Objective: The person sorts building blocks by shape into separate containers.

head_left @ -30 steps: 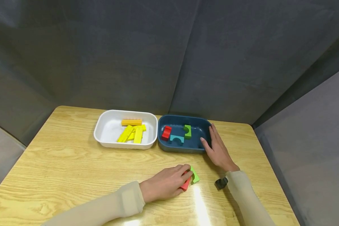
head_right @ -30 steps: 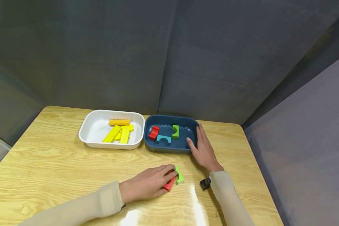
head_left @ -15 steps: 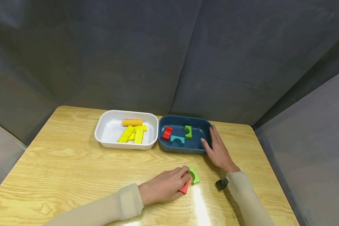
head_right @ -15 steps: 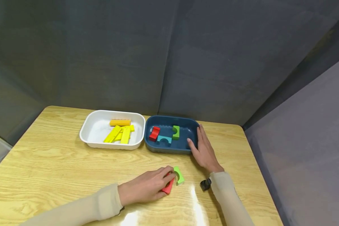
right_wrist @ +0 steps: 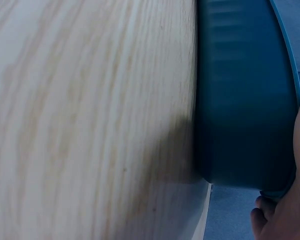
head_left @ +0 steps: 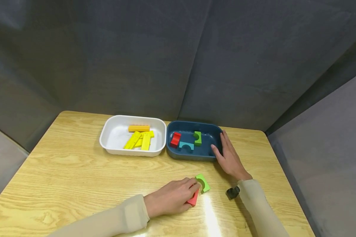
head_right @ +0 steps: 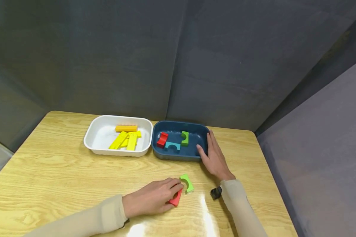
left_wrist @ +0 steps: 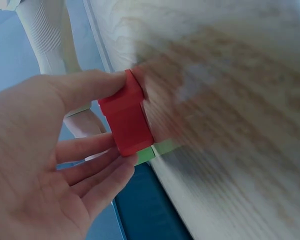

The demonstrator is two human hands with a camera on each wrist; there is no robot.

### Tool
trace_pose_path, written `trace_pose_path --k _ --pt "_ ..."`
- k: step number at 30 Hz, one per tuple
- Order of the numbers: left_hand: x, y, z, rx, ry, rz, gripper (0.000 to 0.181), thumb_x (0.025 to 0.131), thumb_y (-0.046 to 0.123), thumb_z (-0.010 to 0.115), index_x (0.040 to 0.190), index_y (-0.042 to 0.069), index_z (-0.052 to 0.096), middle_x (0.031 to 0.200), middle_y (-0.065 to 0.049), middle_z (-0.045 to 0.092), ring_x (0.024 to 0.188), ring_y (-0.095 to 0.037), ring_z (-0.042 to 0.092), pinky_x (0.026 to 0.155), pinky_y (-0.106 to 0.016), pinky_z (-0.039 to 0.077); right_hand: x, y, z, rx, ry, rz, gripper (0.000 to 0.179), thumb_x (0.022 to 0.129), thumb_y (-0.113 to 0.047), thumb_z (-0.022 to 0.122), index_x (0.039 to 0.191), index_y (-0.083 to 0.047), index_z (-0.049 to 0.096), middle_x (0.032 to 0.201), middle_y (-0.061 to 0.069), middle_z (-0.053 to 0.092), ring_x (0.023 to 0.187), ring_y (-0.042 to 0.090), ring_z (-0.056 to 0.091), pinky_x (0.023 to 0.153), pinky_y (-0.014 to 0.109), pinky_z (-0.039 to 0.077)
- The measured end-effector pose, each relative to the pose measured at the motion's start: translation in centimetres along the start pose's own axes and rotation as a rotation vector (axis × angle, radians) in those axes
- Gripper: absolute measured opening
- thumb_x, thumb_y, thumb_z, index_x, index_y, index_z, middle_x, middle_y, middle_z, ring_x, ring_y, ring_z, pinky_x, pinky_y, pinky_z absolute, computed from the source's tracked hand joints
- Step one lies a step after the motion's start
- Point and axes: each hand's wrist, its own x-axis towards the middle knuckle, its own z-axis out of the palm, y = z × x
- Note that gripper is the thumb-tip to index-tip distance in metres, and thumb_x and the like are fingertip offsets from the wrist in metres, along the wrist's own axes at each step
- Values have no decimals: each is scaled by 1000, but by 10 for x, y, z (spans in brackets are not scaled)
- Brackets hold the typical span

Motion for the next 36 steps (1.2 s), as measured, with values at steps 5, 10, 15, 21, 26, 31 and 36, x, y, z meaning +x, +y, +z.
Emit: trace_pose_path --k 5,10,15,21,26,31,36 --pt "-2 0 1 4 14 15 57 99 34 78 146 7 60 138 -3 62 120 -12 62 99 -21 55 0 -1 -1 1 -2 5 85 112 -54 45 173 -7 7 181 7 -3 166 38 9 129 66 17" --pt "-4 -1 3 21 49 28 53 95 34 82 139 9 63 127 1 62 105 -8 60 87 -17 54 0 -2 -2 -1 -1 5 86 112 -54 45 173 -7 7 181 10 -2 165 39 9 129 66 17" --pt "-8 -1 3 18 54 15 54 95 36 82 138 10 63 127 1 62 105 -8 60 87 -17 54 -1 -2 -1 -4 -8 18 87 112 -56 44 173 -7 6 181 8 -4 165 39 8 129 66 17" --pt "-14 1 0 3 67 -9 53 95 35 81 138 10 64 130 -1 63 110 -10 62 92 -20 55 -1 -3 -2 1 -8 14 87 112 -56 44 173 -7 6 181 5 -5 166 39 8 129 66 16" --pt "-19 1 -4 -23 69 -38 54 95 37 81 138 10 63 133 -1 62 114 -11 62 95 -21 55 0 -3 -2 -1 -8 9 87 112 -57 43 173 -7 6 181 7 -4 166 38 8 130 65 16" --pt "-22 -1 -10 -66 79 -69 59 96 39 79 143 9 62 136 -1 62 118 -11 61 98 -21 55 -1 -3 -3 -3 -14 16 87 112 -58 43 173 -7 6 181 5 -5 166 38 7 130 65 16" --pt "-24 -4 -15 -82 100 -89 61 96 39 79 146 8 61 137 -2 61 116 -11 60 97 -21 55 -2 -3 -2 2 -10 7 88 112 -58 42 173 -6 7 181 10 -2 166 39 8 130 66 16"
